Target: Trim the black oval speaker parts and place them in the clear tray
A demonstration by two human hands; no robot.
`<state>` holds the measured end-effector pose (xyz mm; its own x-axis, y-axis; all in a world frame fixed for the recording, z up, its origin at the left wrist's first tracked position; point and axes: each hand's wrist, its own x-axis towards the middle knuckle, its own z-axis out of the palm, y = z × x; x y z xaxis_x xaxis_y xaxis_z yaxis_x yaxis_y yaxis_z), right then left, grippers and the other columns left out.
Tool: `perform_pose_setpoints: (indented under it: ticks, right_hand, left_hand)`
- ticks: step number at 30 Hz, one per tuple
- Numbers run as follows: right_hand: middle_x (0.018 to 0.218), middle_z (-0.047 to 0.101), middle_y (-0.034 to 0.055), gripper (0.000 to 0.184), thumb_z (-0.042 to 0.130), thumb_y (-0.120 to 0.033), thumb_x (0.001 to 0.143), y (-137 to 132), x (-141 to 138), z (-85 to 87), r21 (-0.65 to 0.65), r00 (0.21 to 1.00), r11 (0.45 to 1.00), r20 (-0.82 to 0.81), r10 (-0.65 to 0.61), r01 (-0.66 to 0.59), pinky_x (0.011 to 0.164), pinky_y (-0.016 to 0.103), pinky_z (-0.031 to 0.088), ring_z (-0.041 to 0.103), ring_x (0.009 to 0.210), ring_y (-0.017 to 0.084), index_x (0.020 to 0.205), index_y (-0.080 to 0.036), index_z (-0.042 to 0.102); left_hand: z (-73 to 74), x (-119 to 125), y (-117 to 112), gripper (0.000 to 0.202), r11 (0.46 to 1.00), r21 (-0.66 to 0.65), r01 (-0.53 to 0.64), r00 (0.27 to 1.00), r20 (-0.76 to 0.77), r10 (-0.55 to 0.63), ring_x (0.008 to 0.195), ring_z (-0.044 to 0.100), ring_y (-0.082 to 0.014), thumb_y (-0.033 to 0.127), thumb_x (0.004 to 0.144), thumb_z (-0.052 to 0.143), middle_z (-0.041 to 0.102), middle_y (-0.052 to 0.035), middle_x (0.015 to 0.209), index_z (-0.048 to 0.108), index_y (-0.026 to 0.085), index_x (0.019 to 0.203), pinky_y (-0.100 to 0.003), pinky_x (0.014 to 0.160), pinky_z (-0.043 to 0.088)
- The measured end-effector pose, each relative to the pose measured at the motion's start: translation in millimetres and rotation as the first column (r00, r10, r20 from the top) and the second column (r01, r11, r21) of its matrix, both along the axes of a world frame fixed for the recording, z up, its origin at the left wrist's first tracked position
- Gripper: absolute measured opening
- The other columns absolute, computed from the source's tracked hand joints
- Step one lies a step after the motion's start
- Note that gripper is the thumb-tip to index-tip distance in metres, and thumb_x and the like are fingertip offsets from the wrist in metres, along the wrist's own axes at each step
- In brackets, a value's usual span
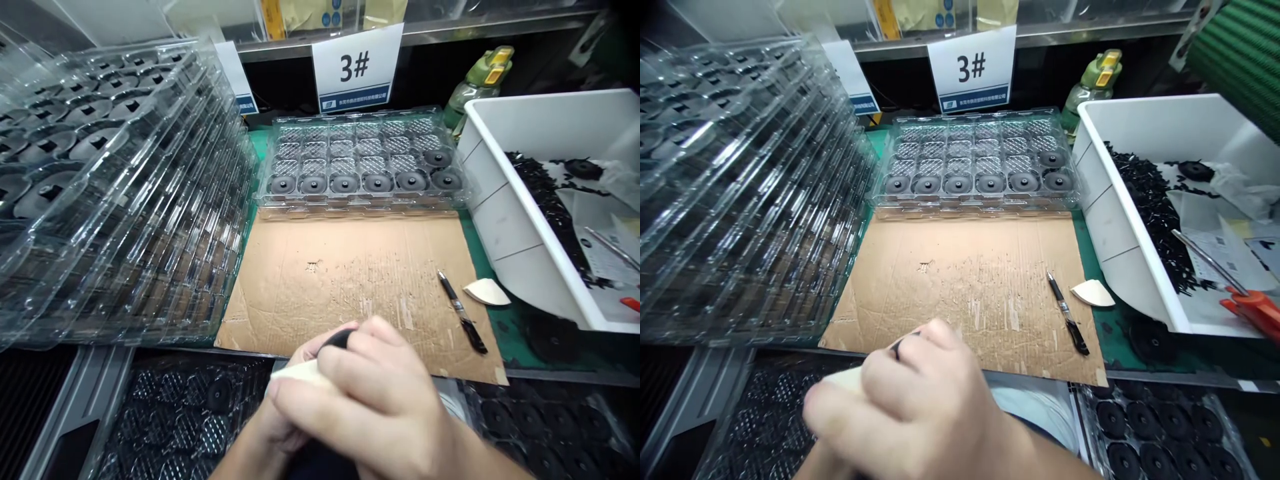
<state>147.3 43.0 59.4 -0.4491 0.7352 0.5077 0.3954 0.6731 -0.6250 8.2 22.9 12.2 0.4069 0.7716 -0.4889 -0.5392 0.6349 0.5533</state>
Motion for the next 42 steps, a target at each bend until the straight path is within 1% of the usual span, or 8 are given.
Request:
perform_pose_setpoints:
  ticks: [3,7,13,16,19,24,36,42]
  right_hand:
    - [0.084,0.068,0.0009,0.025,0.042,-0.016,0.094,6.5,10.2,-16.7,-0.232,0.993,0.970,-0.075,-0.091,0.072,0.067,0.028,0.041,0.060,0.075,0.013,0.104,-0.022,0.065]
    - [0.098,0.069,0.0023,0.020,0.053,-0.026,0.090,2.7,28.6,-62.9,-0.529,0.932,0.800,-0.047,-0.360,0.282,0.064,0.026,0.049,0.064,0.082,0.016,0.104,-0.025,0.066]
    - [0.084,0.071,0.0056,0.023,0.054,-0.031,0.088,-15.0,33.8,-123.3,-0.573,0.932,0.752,0.063,-0.356,0.326,0.058,0.026,0.052,0.064,0.069,0.017,0.100,-0.020,0.070]
    - [0.084,0.070,0.0057,0.024,0.053,-0.030,0.089,-12.2,34.5,-111.7,-0.565,0.923,0.747,0.077,-0.377,0.352,0.055,0.025,0.050,0.062,0.064,0.015,0.102,-0.018,0.069]
    - [0.094,0.069,0.0057,0.024,0.051,-0.028,0.090,-10.2,27.1,-70.4,-0.510,0.893,0.763,0.022,-0.449,0.396,0.053,0.024,0.049,0.061,0.065,0.014,0.108,-0.020,0.065]
    - [0.091,0.069,0.0071,0.025,0.047,-0.011,0.089,-16.9,-2.0,-14.4,-0.120,0.963,0.966,-0.118,-0.243,0.229,0.070,0.030,0.048,0.063,0.077,0.017,0.110,-0.013,0.060]
    - [0.076,0.066,0.0026,0.023,0.045,-0.007,0.087,-16.2,-0.6,-11.9,-0.177,0.999,0.984,-0.011,-0.036,0.033,0.061,0.029,0.039,0.057,0.064,0.014,0.102,-0.014,0.061]
    - [0.086,0.067,-0.0001,0.024,0.048,-0.013,0.090,-20.1,26.1,-16.8,-0.300,0.966,0.921,0.013,-0.257,0.249,0.061,0.023,0.045,0.060,0.072,0.012,0.109,-0.022,0.060]
  left_hand:
    - [-0.5,-4.6,-1.7,0.057,0.999,0.027,-0.040,0.999,0.026,0.039,0.095,0.063,-0.0241,0.046,0.051,0.081,0.070,-0.0048,0.095,0.069,0.022,0.101,-0.031,0.087,0.046]
    - [-5.8,-13.6,-4.7,0.066,0.998,-0.034,-0.045,0.993,0.104,0.048,0.101,0.064,-0.0251,0.043,0.050,0.083,0.064,-0.0080,0.121,0.064,0.027,0.111,-0.033,0.090,0.045]
    - [-14.2,-16.9,-6.5,0.059,0.993,-0.074,-0.093,0.982,0.157,0.104,0.104,0.063,-0.0237,0.040,0.057,0.080,0.066,-0.0079,0.116,0.064,0.024,0.112,-0.030,0.093,0.045]
    - [-11.6,-14.7,-5.1,0.057,0.994,-0.065,-0.084,0.982,0.165,0.093,0.102,0.064,-0.0228,0.038,0.057,0.080,0.067,-0.0074,0.114,0.064,0.024,0.111,-0.027,0.090,0.047]
    - [-7.3,-10.5,-3.8,0.057,0.993,-0.063,-0.100,0.983,0.149,0.108,0.101,0.065,-0.0213,0.036,0.056,0.081,0.068,-0.0053,0.113,0.065,0.025,0.109,-0.025,0.087,0.049]
    - [-6.6,-8.3,-2.0,0.048,0.994,-0.047,-0.101,0.982,0.154,0.107,0.100,0.064,-0.0150,0.032,0.057,0.081,0.071,-0.0022,0.106,0.069,0.025,0.103,-0.020,0.087,0.048]
    - [-3.0,-15.9,4.5,0.052,0.998,-0.041,-0.050,0.985,0.164,0.056,0.096,0.064,-0.0165,0.030,0.053,0.084,0.071,-0.0015,0.104,0.069,0.025,0.102,-0.022,0.084,0.048]
    - [0.9,-15.4,4.8,0.054,0.998,-0.045,-0.032,0.966,0.255,0.043,0.091,0.066,-0.0141,0.031,0.053,0.083,0.071,-0.0018,0.101,0.068,0.023,0.104,-0.019,0.082,0.048]
